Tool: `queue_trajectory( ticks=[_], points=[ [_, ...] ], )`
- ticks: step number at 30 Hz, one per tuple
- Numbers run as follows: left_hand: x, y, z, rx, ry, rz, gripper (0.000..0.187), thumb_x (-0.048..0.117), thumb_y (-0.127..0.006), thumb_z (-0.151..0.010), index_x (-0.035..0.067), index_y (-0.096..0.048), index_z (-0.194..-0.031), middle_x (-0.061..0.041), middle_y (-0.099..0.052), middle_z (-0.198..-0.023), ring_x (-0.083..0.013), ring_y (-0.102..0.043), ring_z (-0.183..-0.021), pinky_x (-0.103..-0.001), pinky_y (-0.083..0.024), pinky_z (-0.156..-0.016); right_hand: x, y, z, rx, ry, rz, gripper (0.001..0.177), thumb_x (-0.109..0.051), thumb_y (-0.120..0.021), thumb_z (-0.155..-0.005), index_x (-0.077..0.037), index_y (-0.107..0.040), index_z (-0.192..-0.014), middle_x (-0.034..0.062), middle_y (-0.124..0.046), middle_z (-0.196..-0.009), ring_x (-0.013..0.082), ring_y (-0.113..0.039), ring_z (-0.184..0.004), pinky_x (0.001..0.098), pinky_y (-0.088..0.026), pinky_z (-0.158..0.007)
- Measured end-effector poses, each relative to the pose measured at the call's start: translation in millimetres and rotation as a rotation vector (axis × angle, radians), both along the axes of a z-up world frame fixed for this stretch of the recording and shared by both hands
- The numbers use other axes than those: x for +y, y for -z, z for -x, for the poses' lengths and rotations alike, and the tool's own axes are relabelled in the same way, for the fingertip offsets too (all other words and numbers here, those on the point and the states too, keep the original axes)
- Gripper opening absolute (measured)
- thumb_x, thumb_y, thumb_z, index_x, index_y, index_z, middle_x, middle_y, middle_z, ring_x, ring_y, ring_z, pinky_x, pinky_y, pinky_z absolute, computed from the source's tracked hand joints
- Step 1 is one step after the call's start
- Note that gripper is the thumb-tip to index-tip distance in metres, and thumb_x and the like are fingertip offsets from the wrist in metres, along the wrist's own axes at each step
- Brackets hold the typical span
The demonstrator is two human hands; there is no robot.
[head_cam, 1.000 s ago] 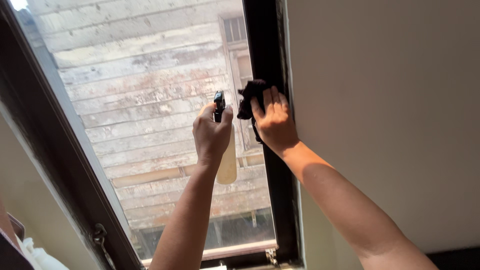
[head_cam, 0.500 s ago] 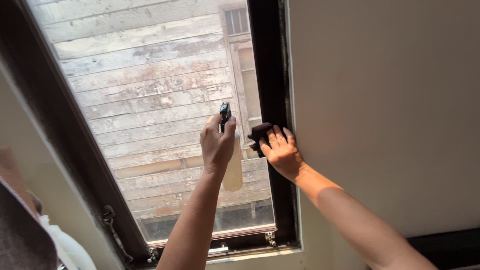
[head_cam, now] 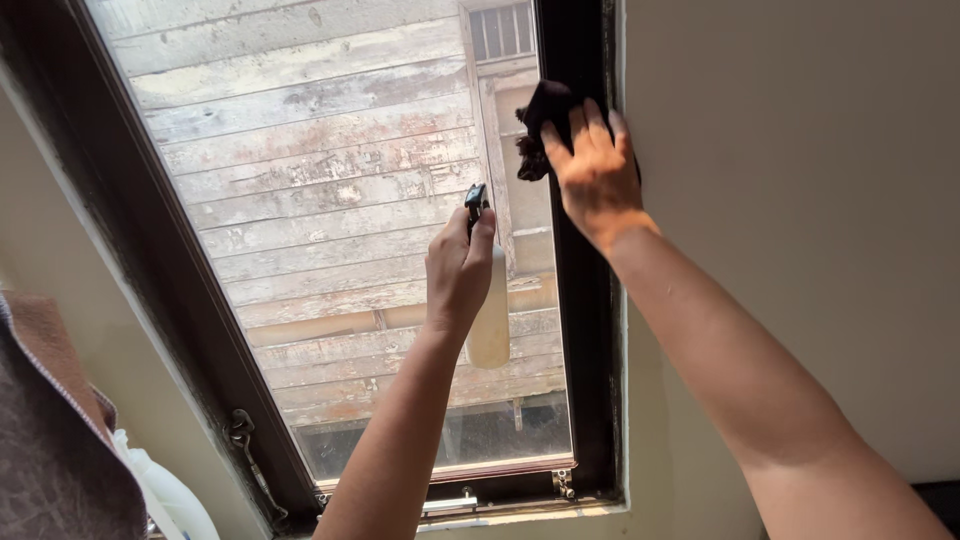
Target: The person sprays the frame and glass of a window with liquid from a bottle and wipes the surfaces with a dark cloth, cleaning the edges and the pane.
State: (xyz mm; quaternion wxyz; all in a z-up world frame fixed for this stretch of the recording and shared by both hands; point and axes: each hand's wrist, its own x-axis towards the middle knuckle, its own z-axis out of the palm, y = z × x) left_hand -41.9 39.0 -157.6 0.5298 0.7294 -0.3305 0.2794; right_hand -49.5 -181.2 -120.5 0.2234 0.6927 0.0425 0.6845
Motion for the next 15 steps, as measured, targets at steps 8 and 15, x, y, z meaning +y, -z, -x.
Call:
queue_trajectory(
  ticks=[8,15],
  points=[
    [-7.1,29.7,-14.2,-0.021,-0.062,0.015,0.047,0.050,-0.057,-0.095,0.007,-0.069,-0.108,-0.013,-0.073,-0.097,-0.0323,-0.066,-0.078,-0.041,-0.051,-0.073,21.5,97.7,14.1,0.028,0.083,0.019,0.042,-0.010,-0.062,-0.088,-0.006,-0.070,-0.128,0.0319,-0.065,-0.126,0.0382,-0.066,-0.119,0.0453,-0.040,-0.111],
    [-4.1,33.2,-1.2,-0.017,-0.031,0.028,0.050,0.051,-0.058,-0.097,0.005,-0.071,-0.112,-0.012,-0.075,-0.094,-0.0236,-0.070,-0.081,-0.037,-0.052,-0.074,23.6,154.0,50.0,0.150,0.008,0.104,0.030,-0.013,-0.060,-0.088,-0.011,-0.074,-0.116,0.0175,-0.071,-0.119,0.0284,-0.069,-0.116,0.0433,-0.048,-0.103]
  ],
)
